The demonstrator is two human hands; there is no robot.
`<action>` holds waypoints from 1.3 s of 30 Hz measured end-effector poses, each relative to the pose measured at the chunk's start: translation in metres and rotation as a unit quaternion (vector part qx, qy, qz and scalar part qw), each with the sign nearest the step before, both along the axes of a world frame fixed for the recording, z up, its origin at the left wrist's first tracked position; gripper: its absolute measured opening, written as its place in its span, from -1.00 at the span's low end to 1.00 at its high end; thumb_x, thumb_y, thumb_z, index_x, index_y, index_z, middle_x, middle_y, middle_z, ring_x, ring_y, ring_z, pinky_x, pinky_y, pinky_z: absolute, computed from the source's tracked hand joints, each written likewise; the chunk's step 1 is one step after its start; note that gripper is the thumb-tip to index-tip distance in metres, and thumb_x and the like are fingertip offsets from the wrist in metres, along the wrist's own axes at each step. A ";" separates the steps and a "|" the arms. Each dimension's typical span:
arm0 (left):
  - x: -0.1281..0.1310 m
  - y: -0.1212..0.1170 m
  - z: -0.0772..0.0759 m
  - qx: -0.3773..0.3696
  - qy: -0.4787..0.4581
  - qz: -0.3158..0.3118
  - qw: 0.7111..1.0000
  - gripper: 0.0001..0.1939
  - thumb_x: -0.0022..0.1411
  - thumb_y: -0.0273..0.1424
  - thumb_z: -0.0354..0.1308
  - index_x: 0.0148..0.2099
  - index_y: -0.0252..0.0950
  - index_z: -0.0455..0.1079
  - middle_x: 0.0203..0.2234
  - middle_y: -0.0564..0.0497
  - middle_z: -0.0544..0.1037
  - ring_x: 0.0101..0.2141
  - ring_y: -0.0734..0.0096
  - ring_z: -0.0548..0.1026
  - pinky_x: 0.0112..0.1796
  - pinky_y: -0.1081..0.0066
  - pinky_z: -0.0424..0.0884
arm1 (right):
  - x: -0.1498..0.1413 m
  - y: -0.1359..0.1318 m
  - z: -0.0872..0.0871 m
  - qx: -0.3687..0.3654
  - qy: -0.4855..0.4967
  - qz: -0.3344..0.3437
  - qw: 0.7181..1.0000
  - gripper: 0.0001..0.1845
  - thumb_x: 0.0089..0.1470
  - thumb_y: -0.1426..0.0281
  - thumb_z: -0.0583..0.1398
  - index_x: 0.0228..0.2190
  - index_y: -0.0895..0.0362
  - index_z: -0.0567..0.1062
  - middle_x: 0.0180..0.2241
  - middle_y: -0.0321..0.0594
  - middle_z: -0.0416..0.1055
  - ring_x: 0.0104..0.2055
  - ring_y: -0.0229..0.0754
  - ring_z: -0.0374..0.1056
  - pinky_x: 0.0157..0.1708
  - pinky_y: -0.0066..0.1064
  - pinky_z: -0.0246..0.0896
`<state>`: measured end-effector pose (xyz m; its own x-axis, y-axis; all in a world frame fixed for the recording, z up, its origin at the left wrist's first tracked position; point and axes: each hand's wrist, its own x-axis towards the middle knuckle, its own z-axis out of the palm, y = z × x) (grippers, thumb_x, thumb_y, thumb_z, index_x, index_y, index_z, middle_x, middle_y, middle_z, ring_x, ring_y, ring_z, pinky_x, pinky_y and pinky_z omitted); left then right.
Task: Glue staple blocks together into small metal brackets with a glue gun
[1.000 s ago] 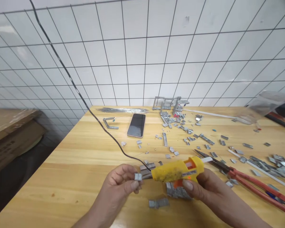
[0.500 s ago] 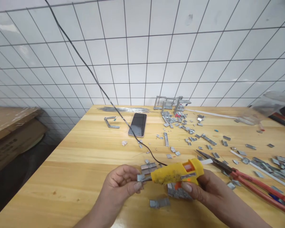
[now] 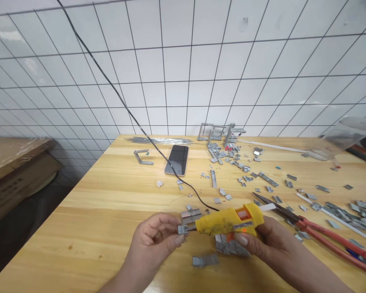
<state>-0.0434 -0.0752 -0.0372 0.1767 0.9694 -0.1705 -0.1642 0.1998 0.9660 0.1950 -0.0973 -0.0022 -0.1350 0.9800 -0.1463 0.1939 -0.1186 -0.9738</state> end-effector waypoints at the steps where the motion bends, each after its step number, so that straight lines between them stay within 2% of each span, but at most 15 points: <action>1: 0.000 0.000 0.000 0.003 0.003 0.000 1.000 -0.73 -0.20 -0.39 0.47 -0.41 -0.31 0.49 -0.55 0.00 0.60 -0.50 0.38 0.51 -0.42 0.46 0.43 | 0.001 0.000 0.001 0.002 -0.003 -0.003 1.000 -0.60 -0.09 0.04 0.31 -0.29 0.04 0.64 -0.27 -0.13 0.61 -0.24 0.08 0.49 -0.20 -0.20 0.42; 6: -0.001 0.002 -0.004 0.047 0.061 -0.037 0.996 -0.85 -0.07 -0.40 0.39 -0.40 -0.32 0.52 -0.51 -0.03 0.58 -0.46 0.36 0.49 -0.39 0.43 0.41 | 0.019 0.002 -0.002 0.032 -0.049 0.004 0.998 -0.63 -0.07 0.11 0.32 -0.24 0.04 0.63 -0.26 -0.13 0.60 -0.21 0.10 0.48 -0.16 -0.15 0.42; 10: -0.004 0.007 -0.009 0.126 0.151 -0.091 0.976 -0.94 0.01 -0.45 0.31 -0.40 -0.32 0.53 -0.49 -0.03 0.51 -0.45 0.37 0.44 -0.39 0.44 0.36 | 0.034 0.002 -0.007 0.014 -0.072 0.041 0.996 -0.62 -0.06 0.19 0.34 -0.17 0.04 0.60 -0.23 -0.16 0.60 -0.20 0.11 0.48 -0.14 -0.15 0.41; 13: -0.007 0.008 -0.012 0.161 0.227 -0.126 0.952 -0.97 0.05 -0.47 0.25 -0.39 -0.32 0.52 -0.49 -0.03 0.46 -0.45 0.37 0.41 -0.41 0.44 0.32 | 0.036 0.003 -0.007 0.005 -0.104 0.052 0.993 -0.68 -0.09 0.22 0.35 -0.24 0.04 0.62 -0.26 -0.20 0.60 -0.24 0.07 0.49 -0.23 -0.24 0.44; 16: -0.009 0.008 -0.013 0.192 0.310 -0.162 0.917 -0.94 0.08 -0.51 0.20 -0.39 -0.29 0.50 -0.52 0.02 0.40 -0.46 0.39 0.37 -0.45 0.47 0.27 | 0.033 0.003 -0.004 0.002 -0.147 0.053 0.988 -0.79 -0.11 0.24 0.36 -0.36 0.03 0.64 -0.38 -0.25 0.60 -0.32 0.02 0.50 -0.35 -0.34 0.45; 18: -0.009 0.007 -0.012 0.223 0.361 -0.181 0.887 -0.90 0.09 -0.55 0.16 -0.38 -0.27 0.48 -0.52 0.03 0.40 -0.43 0.37 0.38 -0.43 0.48 0.26 | 0.030 0.004 -0.002 -0.006 -0.147 0.075 0.986 -0.84 -0.07 0.25 0.33 -0.39 0.01 0.64 -0.42 -0.27 0.59 -0.34 0.00 0.49 -0.35 -0.34 0.44; 21: -0.011 0.005 -0.007 0.249 0.411 -0.209 0.852 -0.83 0.12 -0.58 0.10 -0.31 -0.26 0.47 -0.44 0.00 0.44 -0.38 0.34 0.40 -0.39 0.46 0.28 | 0.026 0.004 -0.001 -0.029 -0.113 0.115 0.986 -0.82 -0.02 0.28 0.30 -0.31 -0.03 0.65 -0.37 -0.29 0.61 -0.29 0.03 0.49 -0.27 -0.30 0.43; 26: -0.013 0.003 -0.002 0.242 0.439 -0.228 0.835 -0.74 0.09 -0.56 0.11 -0.16 -0.22 0.45 -0.34 -0.02 0.46 -0.34 0.30 0.42 -0.40 0.46 0.29 | 0.024 0.002 -0.006 -0.037 -0.106 0.133 0.985 -0.76 -0.03 0.33 0.28 -0.25 -0.06 0.64 -0.31 -0.28 0.60 -0.24 0.08 0.48 -0.17 -0.20 0.40; 30: -0.013 0.003 -0.003 0.257 0.452 -0.231 0.822 -0.84 0.13 -0.54 0.10 -0.24 -0.24 0.43 -0.39 -0.01 0.44 -0.37 0.31 0.40 -0.42 0.46 0.26 | 0.020 -0.001 -0.010 -0.032 -0.115 0.095 0.988 -0.84 -0.08 0.33 0.30 -0.36 -0.06 0.65 -0.43 -0.27 0.59 -0.36 0.05 0.48 -0.30 -0.25 0.42; 34: -0.013 0.003 -0.005 0.280 0.465 -0.232 0.807 -0.89 0.17 -0.55 0.06 -0.35 -0.25 0.35 -0.47 0.03 0.38 -0.42 0.34 0.37 -0.45 0.47 0.21 | 0.018 -0.003 -0.018 0.009 -0.101 0.060 0.993 -0.88 -0.16 0.40 0.33 -0.47 -0.05 0.65 -0.59 -0.33 0.54 -0.51 -0.04 0.44 -0.45 -0.32 0.37; 36: -0.012 0.004 -0.006 0.287 0.465 -0.236 0.804 -0.88 0.18 -0.57 0.05 -0.36 -0.26 0.32 -0.47 0.04 0.37 -0.43 0.37 0.36 -0.45 0.47 0.19 | 0.018 -0.004 -0.023 0.019 -0.108 0.067 0.992 -0.83 -0.15 0.43 0.31 -0.42 -0.04 0.65 -0.56 -0.35 0.55 -0.52 -0.07 0.43 -0.46 -0.34 0.37; 39: -0.012 0.003 -0.005 0.291 0.466 -0.237 0.801 -0.87 0.17 -0.58 0.04 -0.37 -0.26 0.30 -0.47 0.04 0.36 -0.44 0.37 0.36 -0.44 0.47 0.19 | 0.019 -0.004 -0.028 0.013 -0.132 0.090 0.987 -0.72 -0.11 0.45 0.27 -0.28 -0.06 0.62 -0.42 -0.33 0.58 -0.43 -0.05 0.46 -0.41 -0.34 0.37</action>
<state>-0.0551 -0.0719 -0.0419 0.6074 0.7943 0.0137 0.6444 -0.5027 0.5762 0.2135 -0.1011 -0.0303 -0.2682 0.9473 -0.1750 0.4561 -0.0351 -0.8892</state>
